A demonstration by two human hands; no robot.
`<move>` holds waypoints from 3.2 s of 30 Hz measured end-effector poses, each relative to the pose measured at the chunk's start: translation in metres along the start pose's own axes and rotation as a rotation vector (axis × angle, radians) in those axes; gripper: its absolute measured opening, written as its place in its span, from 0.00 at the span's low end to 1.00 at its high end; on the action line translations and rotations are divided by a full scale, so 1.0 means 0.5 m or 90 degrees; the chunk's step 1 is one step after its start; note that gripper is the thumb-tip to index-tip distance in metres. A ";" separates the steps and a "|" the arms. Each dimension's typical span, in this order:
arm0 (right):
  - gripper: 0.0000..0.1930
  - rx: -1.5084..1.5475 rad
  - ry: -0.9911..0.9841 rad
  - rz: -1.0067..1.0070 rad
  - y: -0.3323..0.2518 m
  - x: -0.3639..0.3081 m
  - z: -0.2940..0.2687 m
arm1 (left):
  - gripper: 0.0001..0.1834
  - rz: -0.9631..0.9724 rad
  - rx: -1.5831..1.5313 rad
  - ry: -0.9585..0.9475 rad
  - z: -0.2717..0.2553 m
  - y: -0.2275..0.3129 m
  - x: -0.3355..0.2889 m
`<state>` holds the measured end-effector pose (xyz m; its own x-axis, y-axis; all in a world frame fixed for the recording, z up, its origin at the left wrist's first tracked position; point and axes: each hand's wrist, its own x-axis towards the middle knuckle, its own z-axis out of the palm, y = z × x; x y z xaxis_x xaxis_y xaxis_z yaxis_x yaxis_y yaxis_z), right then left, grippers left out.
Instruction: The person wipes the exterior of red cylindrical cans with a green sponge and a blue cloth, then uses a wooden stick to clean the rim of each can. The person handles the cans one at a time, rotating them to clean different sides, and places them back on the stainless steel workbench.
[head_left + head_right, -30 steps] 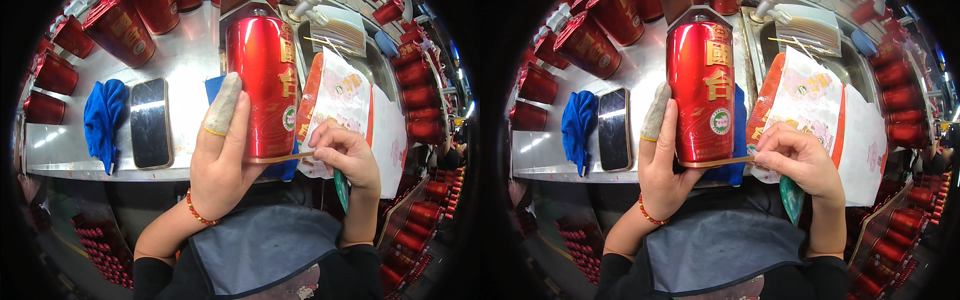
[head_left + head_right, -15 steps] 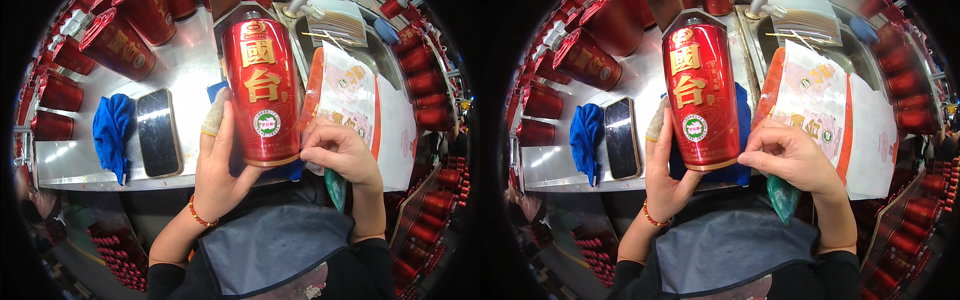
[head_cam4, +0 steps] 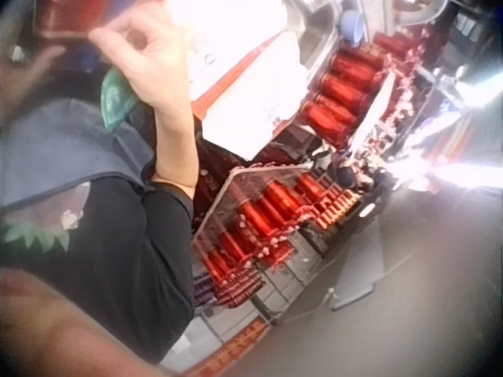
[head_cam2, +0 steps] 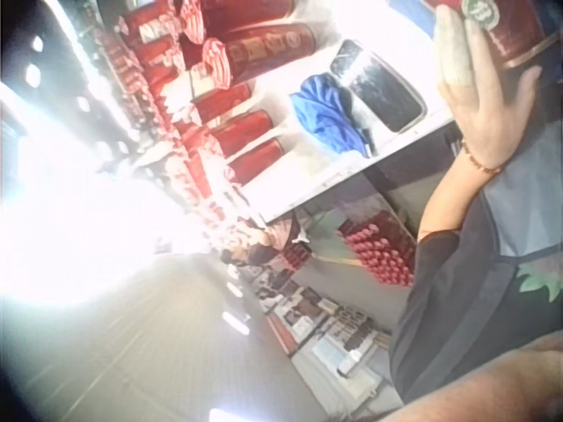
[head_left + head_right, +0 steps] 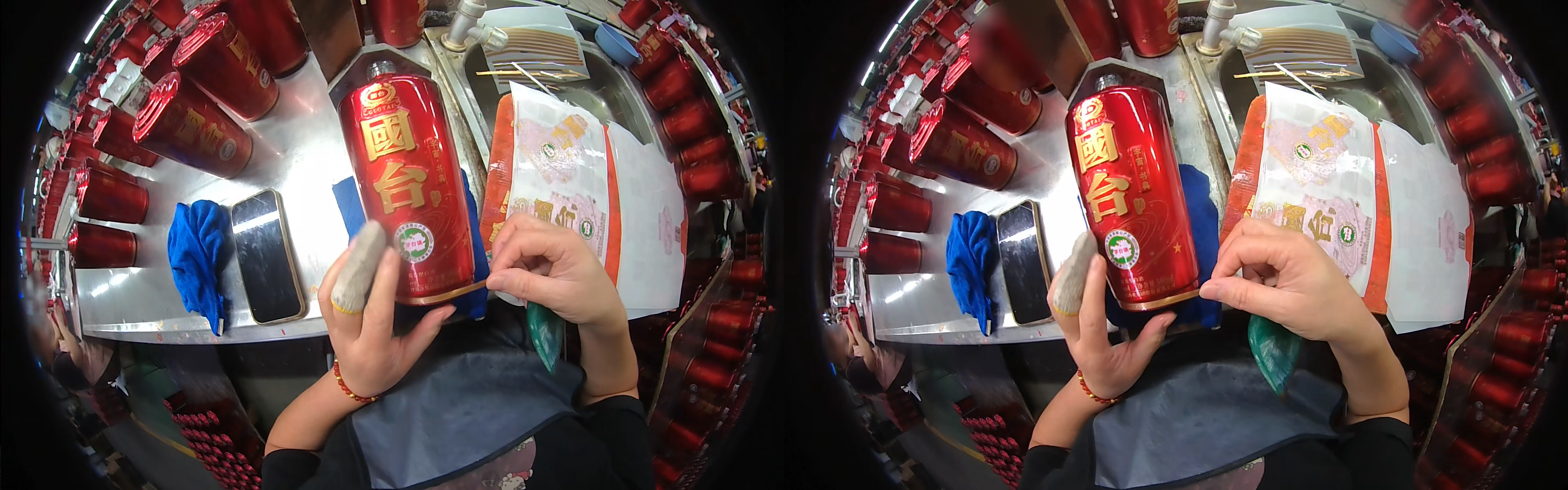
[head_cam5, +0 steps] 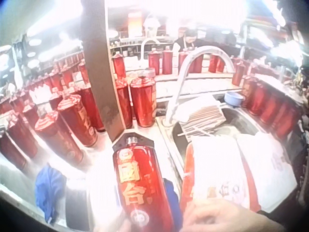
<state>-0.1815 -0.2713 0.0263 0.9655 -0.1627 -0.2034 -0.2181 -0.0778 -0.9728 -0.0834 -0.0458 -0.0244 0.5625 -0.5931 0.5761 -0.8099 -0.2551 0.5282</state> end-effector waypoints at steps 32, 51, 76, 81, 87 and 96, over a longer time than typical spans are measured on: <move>0.11 -0.082 0.005 -0.034 0.037 0.026 0.019 | 0.21 0.224 0.077 -0.011 -0.033 -0.004 -0.021; 0.06 -0.023 0.003 -0.010 0.020 0.014 0.009 | 0.41 0.057 0.122 -0.031 -0.009 0.002 0.058; 0.08 -0.082 -0.012 -0.026 0.028 0.027 0.015 | 0.17 0.261 0.047 0.021 -0.006 -0.013 -0.017; 0.07 -0.084 -0.014 -0.044 0.027 0.025 0.012 | 0.19 0.248 0.092 0.020 0.009 0.012 0.022; 0.06 -0.082 -0.023 -0.015 -0.005 0.010 -0.006 | 0.42 0.082 0.152 -0.022 0.003 -0.004 0.055; 0.06 -0.070 -0.006 -0.021 0.013 0.014 -0.004 | 0.50 0.019 0.089 -0.037 -0.009 -0.017 0.034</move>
<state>-0.1763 -0.2752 0.0189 0.9734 -0.1495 -0.1736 -0.2006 -0.1899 -0.9611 -0.0663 -0.0501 -0.0163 0.5309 -0.6439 0.5509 -0.8434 -0.3386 0.4170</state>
